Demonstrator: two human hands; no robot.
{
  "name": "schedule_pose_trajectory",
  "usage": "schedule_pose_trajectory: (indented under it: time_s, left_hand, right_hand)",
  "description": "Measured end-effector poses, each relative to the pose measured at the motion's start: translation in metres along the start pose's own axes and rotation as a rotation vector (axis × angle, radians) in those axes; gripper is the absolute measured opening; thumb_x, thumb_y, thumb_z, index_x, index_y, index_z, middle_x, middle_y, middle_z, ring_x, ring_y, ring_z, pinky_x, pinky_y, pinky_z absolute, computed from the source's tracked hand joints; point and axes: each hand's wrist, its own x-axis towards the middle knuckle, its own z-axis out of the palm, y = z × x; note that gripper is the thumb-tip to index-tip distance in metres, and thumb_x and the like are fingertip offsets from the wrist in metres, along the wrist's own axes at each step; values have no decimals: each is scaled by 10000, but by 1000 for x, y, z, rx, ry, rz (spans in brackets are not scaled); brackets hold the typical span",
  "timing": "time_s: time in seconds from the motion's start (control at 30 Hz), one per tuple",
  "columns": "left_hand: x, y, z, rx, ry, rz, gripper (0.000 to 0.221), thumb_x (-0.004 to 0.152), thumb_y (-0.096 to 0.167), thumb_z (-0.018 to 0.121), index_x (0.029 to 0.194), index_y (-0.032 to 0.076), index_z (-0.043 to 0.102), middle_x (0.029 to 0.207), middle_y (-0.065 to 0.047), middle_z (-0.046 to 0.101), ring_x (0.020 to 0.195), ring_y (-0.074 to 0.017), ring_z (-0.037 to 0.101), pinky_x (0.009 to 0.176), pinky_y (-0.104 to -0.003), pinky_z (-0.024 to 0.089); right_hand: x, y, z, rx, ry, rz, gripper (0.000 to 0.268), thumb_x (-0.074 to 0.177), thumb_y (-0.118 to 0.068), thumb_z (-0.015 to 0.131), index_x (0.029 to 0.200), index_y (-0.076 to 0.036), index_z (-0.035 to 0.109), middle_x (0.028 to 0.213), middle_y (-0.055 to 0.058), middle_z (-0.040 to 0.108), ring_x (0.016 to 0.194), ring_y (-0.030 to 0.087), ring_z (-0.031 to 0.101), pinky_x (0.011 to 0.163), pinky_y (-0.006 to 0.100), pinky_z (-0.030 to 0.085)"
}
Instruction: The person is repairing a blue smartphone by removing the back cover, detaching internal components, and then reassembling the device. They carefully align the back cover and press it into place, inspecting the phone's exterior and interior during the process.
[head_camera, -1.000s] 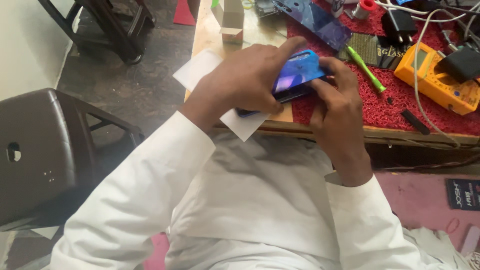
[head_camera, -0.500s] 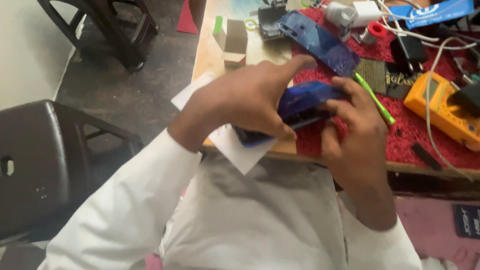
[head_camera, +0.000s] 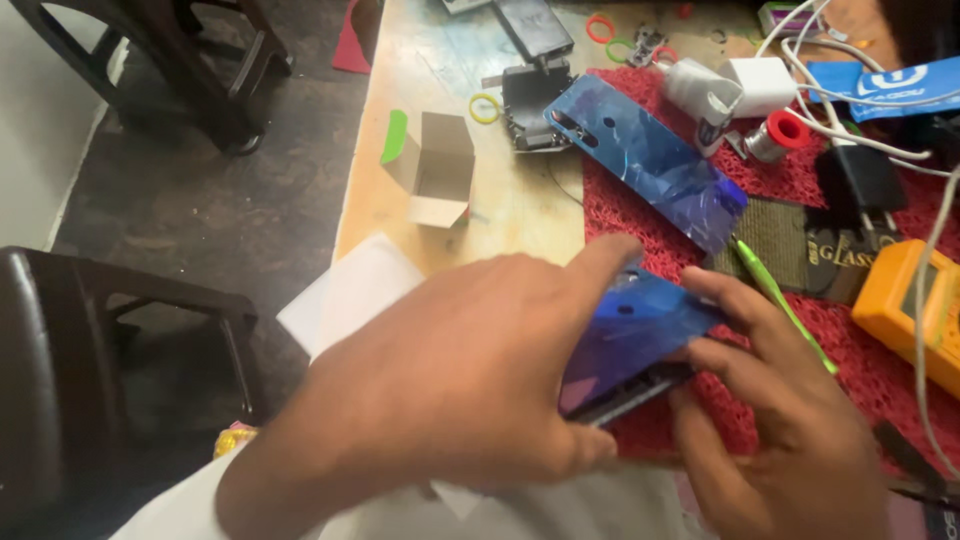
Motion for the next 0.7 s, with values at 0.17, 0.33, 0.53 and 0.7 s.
schedule_pose_trajectory:
  time_s: [0.17, 0.33, 0.53, 0.7]
  left_hand:
    - [-1, -6, 0, -70, 15, 16, 1043, 650, 332, 850, 1538, 91, 360, 921, -117, 712, 951, -327, 684, 771, -452, 510]
    - [4, -9, -3, -31, -144, -153, 992, 673, 350, 857, 1515, 153, 372, 957, -89, 704, 1027, -278, 669, 830, -432, 519]
    - [5, -6, -9, -32, -79, -84, 867, 636, 321, 852, 1384, 151, 448, 887, -96, 733, 963, -325, 693, 778, -475, 516]
    - [9, 1, -21, -30, -173, -172, 737, 664, 365, 851, 1274, 160, 491, 865, -133, 745, 891, -338, 728, 762, -468, 550]
  right_hand:
    - [3, 21, -10, -70, -112, -34, 427, 720, 41, 719, 1144, 5, 686, 1513, 259, 529, 1458, 340, 505, 1118, 392, 430]
    - [3, 27, -10, 41, -168, 13, 419, 738, 98, 685, 1147, 10, 688, 1559, 272, 491, 1503, 349, 472, 1116, 394, 429]
    - [6, 21, -10, 58, -171, 68, 350, 756, 74, 690, 1093, -22, 701, 1537, 206, 549, 1416, 273, 573, 1098, 364, 455]
    - [14, 18, -13, -64, -190, -52, 410, 706, 62, 704, 1108, -17, 717, 1451, 152, 599, 1399, 274, 543, 1123, 386, 394]
